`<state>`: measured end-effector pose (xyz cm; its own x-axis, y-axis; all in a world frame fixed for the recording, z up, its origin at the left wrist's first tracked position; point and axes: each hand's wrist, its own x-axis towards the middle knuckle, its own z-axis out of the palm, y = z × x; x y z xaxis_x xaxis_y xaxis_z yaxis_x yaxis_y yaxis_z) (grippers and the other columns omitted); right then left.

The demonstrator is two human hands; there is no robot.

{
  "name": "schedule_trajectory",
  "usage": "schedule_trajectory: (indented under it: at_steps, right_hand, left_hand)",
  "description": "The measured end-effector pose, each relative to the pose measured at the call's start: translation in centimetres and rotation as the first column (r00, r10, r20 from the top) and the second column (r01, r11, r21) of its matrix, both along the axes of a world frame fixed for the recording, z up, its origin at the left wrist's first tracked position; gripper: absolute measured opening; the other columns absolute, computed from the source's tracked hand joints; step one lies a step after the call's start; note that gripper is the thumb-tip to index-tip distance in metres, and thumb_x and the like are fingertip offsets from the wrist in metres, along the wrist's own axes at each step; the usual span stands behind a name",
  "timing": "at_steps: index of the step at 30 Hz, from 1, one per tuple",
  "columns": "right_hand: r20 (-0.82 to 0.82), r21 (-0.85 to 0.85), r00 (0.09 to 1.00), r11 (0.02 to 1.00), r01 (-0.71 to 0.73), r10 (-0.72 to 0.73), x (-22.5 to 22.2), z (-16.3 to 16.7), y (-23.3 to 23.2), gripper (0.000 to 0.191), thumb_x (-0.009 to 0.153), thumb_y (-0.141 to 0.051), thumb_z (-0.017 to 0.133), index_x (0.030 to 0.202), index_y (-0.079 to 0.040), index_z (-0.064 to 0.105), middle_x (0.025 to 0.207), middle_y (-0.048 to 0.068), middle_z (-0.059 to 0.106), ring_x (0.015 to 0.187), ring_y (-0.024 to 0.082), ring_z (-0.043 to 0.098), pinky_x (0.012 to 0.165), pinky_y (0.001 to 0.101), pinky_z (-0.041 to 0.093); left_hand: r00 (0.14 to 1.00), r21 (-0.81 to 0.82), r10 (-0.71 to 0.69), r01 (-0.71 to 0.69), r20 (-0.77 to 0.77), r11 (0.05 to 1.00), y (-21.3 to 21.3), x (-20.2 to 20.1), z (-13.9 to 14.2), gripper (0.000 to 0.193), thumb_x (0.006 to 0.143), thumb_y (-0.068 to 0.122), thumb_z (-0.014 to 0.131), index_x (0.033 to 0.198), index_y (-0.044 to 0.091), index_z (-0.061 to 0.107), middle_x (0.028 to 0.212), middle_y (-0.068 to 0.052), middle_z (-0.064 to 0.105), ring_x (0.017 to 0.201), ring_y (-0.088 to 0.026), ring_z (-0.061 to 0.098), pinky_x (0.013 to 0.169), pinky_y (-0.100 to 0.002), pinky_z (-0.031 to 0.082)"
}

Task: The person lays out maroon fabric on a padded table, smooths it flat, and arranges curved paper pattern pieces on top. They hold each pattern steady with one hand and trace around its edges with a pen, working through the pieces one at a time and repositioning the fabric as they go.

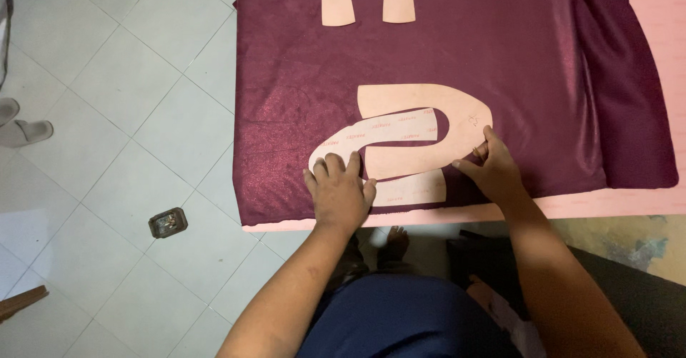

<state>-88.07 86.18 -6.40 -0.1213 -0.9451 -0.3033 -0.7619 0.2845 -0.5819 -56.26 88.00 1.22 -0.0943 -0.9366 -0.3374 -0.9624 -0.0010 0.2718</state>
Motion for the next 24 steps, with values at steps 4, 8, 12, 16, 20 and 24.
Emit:
schedule_trajectory:
  at_steps: [4, 8, 12, 16, 20, 24]
  right_hand:
    - [0.023, -0.010, 0.999, 1.000, 0.026, -0.026, 0.02, -0.01, 0.07, 0.109, 0.076, -0.026, 0.088, 0.157, 0.013, 0.027, 0.093, 0.007, 0.053, 0.085, 0.017, 0.054, 0.079, 0.0321, 0.051]
    - [-0.034, -0.031, 0.999, 1.000, 0.005, -0.006, 0.05, -0.24, 0.11, 0.108, 0.076, -0.029, 0.089, 0.156, 0.014, 0.030, 0.095, 0.008, 0.054, 0.086, 0.018, 0.054, 0.079, 0.0336, 0.052]
    - [-0.066, -0.100, 0.997, 0.994, -0.038, 0.032, -0.01, -0.34, 0.15, 0.106, 0.077, -0.031, 0.090, 0.153, 0.015, 0.032, 0.098, 0.008, 0.056, 0.090, 0.019, 0.055, 0.081, 0.0351, 0.051]
    - [-0.050, -0.051, 0.999, 0.999, -0.007, 0.005, 0.07, -0.20, 0.14, 0.106, 0.077, -0.030, 0.088, 0.155, 0.014, 0.033, 0.093, 0.010, 0.057, 0.086, 0.020, 0.056, 0.080, 0.0358, 0.052]
    - [-0.031, -0.048, 1.000, 0.999, 0.005, -0.007, 0.28, 0.15, 0.03, 0.105, 0.077, -0.030, 0.088, 0.154, 0.014, 0.032, 0.092, 0.008, 0.058, 0.086, 0.019, 0.057, 0.081, 0.0351, 0.052]
    - [-0.033, -0.037, 0.999, 0.999, 0.007, -0.009, 0.46, 0.52, -0.10, 0.105, 0.078, -0.030, 0.087, 0.155, 0.014, 0.031, 0.090, 0.007, 0.058, 0.084, 0.018, 0.057, 0.082, 0.0343, 0.052]
  left_hand:
    - [1.000, 0.041, 0.020, -0.020, -0.004, 0.999, -0.19, -0.18, 0.03, 0.065, 0.093, 0.047, 0.063, 0.147, 0.014, 0.047, 0.136, -0.022, 0.042, 0.136, -0.045, 0.034, 0.114, -0.069, 0.020]
    - [0.999, 0.004, 0.037, -0.037, -0.024, 0.999, -0.07, -0.37, -0.15, 0.062, 0.093, 0.045, 0.061, 0.148, 0.020, 0.046, 0.136, -0.022, 0.042, 0.135, -0.045, 0.033, 0.114, -0.070, 0.019]
    - [1.000, -0.002, 0.019, -0.019, -0.011, 1.000, 0.06, -0.58, -0.46, 0.058, 0.095, 0.043, 0.058, 0.148, 0.023, 0.046, 0.136, -0.022, 0.042, 0.135, -0.046, 0.033, 0.113, -0.072, 0.019]
    - [1.000, -0.008, 0.007, -0.007, -0.003, 1.000, 0.17, -0.58, -0.60, 0.056, 0.096, 0.041, 0.058, 0.148, 0.023, 0.047, 0.136, -0.022, 0.042, 0.135, -0.046, 0.034, 0.112, -0.073, 0.020]
    - [1.000, -0.033, 0.015, -0.015, -0.007, 0.999, 0.28, -0.67, -0.60, 0.051, 0.098, 0.037, 0.058, 0.147, 0.025, 0.048, 0.135, -0.021, 0.043, 0.134, -0.047, 0.034, 0.112, -0.073, 0.020]
    - [1.000, 0.012, 0.019, -0.019, 0.003, 1.000, 0.02, -0.62, -0.69, 0.056, 0.095, 0.028, 0.059, 0.149, 0.029, 0.045, 0.135, -0.019, 0.041, 0.136, -0.045, 0.033, 0.114, -0.072, 0.018]
